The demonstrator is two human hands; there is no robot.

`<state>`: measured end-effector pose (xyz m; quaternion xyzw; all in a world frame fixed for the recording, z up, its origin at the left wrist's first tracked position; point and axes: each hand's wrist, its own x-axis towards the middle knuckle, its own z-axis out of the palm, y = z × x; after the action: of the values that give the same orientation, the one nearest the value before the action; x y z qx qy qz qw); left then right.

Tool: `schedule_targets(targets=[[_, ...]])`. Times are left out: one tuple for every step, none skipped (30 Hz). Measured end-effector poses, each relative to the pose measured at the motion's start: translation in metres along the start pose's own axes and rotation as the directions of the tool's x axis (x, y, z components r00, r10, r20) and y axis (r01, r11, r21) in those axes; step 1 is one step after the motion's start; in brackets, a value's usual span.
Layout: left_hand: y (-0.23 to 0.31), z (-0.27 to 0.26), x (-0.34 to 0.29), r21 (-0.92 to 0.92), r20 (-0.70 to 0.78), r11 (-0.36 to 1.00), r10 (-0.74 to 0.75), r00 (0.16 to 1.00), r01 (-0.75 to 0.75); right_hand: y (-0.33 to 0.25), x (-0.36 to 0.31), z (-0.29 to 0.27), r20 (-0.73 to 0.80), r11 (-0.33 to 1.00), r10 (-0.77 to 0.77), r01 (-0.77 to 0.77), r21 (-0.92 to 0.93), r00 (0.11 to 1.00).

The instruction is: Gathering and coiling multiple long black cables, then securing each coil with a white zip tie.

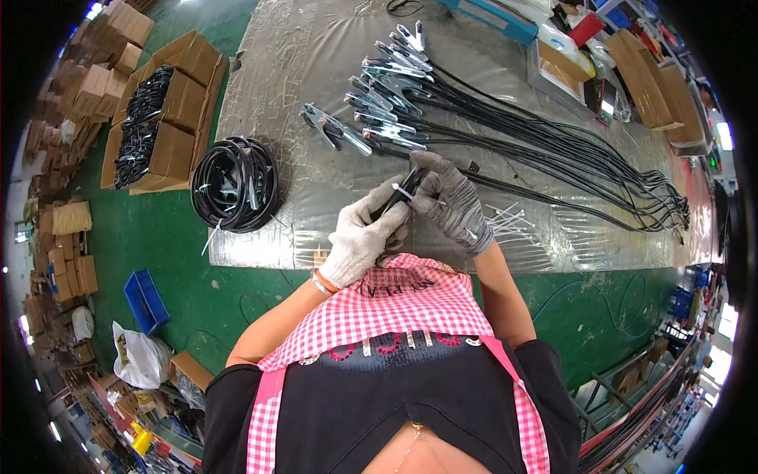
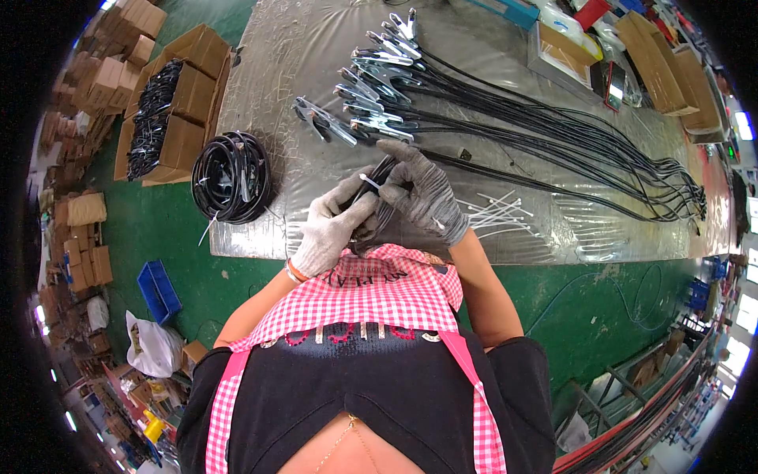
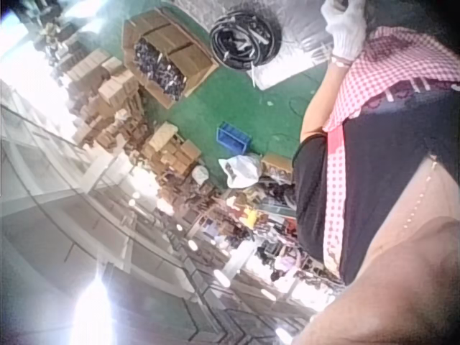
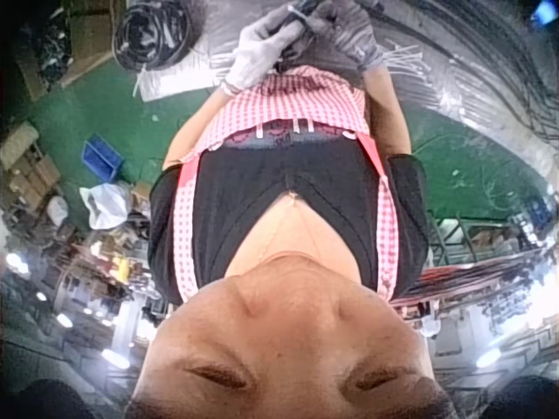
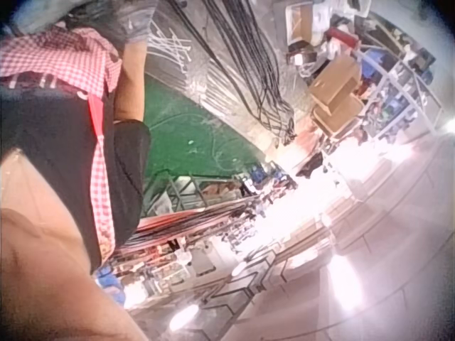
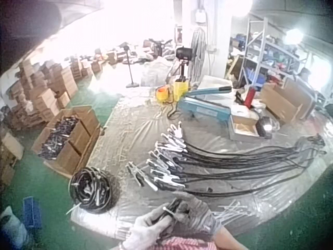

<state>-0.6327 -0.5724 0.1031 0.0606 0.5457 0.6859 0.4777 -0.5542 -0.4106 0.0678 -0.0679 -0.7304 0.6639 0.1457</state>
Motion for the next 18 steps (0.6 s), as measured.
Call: schedule_targets(targets=[[-0.003,0.000,0.000,0.034,0.005,0.999,0.021,1.000,-0.021,-0.005,0.001,0.004,-0.039,1.000,-0.003,0.002,-0.017,0.999],[-0.006,0.001,0.001,0.067,0.011,0.997,0.041,0.999,-0.042,-0.008,0.002,0.007,-0.078,0.999,-0.006,0.003,-0.035,0.997],[-0.008,0.001,0.001,0.101,0.017,0.993,0.060,0.998,-0.062,-0.008,0.003,0.009,-0.100,0.988,-0.032,0.017,-0.154,0.994],[-0.008,0.001,0.001,0.112,0.028,0.991,0.070,0.997,-0.073,-0.009,0.005,0.011,-0.120,0.962,-0.061,0.026,-0.271,0.991],[-0.008,0.001,0.000,0.122,0.040,0.989,0.080,0.996,-0.084,-0.009,0.006,0.014,-0.137,0.922,-0.091,0.032,-0.385,0.986],[-0.008,0.000,0.000,0.131,0.050,0.987,0.091,0.995,-0.097,-0.017,0.012,0.017,-0.111,0.713,-0.250,0.106,-0.694,0.962],[-0.010,0.000,0.000,0.149,0.044,0.985,0.085,0.995,-0.091,-0.018,0.015,0.019,-0.099,0.710,-0.269,0.128,-0.692,0.958],[-0.013,-0.001,0.000,0.167,0.038,0.982,0.079,0.996,-0.085,-0.018,0.017,0.021,-0.087,0.708,-0.288,0.151,-0.690,0.954],[-0.014,-0.001,0.001,0.183,0.037,0.980,0.074,0.997,-0.079,-0.020,0.020,0.023,-0.077,0.702,-0.307,0.171,-0.691,0.949],[-0.013,0.000,0.001,0.161,-0.007,0.983,0.091,0.996,-0.089,-0.023,0.022,0.024,-0.096,0.821,-0.294,0.199,-0.535,0.951],[-0.013,0.003,0.001,0.139,-0.053,0.985,0.108,0.993,-0.100,-0.033,0.017,0.025,-0.206,0.929,-0.173,0.090,-0.358,0.963],[-0.012,0.001,0.003,0.116,-0.106,0.987,0.127,0.986,-0.115,-0.048,0.010,0.029,-0.279,0.988,-0.033,-0.011,-0.155,0.960],[-0.011,-0.003,0.005,0.065,-0.139,0.993,0.111,0.984,-0.103,-0.057,0.004,0.030,-0.321,0.993,0.120,-0.106,0.059,0.940],[-0.007,-0.011,0.008,0.012,-0.171,0.996,0.094,0.981,-0.093,-0.049,-0.001,0.023,-0.267,0.910,0.090,0.029,0.413,0.960],[-0.004,-0.017,0.011,-0.037,-0.195,0.996,0.069,0.978,-0.078,-0.054,0.000,0.021,-0.326,0.985,0.006,0.051,0.166,0.945],[0.000,-0.019,0.010,-0.019,-0.233,0.998,0.047,0.971,-0.053,-0.064,0.003,0.019,-0.361,0.994,-0.089,0.059,-0.093,0.928],[0.000,-0.021,0.010,0.000,-0.221,0.998,0.060,0.973,-0.061,-0.065,0.010,0.020,-0.368,0.984,-0.093,0.029,-0.176,0.925],[-0.001,-0.020,0.008,0.017,-0.208,0.997,0.072,0.976,-0.070,-0.066,0.016,0.021,-0.372,0.967,-0.097,-0.001,-0.256,0.923]])
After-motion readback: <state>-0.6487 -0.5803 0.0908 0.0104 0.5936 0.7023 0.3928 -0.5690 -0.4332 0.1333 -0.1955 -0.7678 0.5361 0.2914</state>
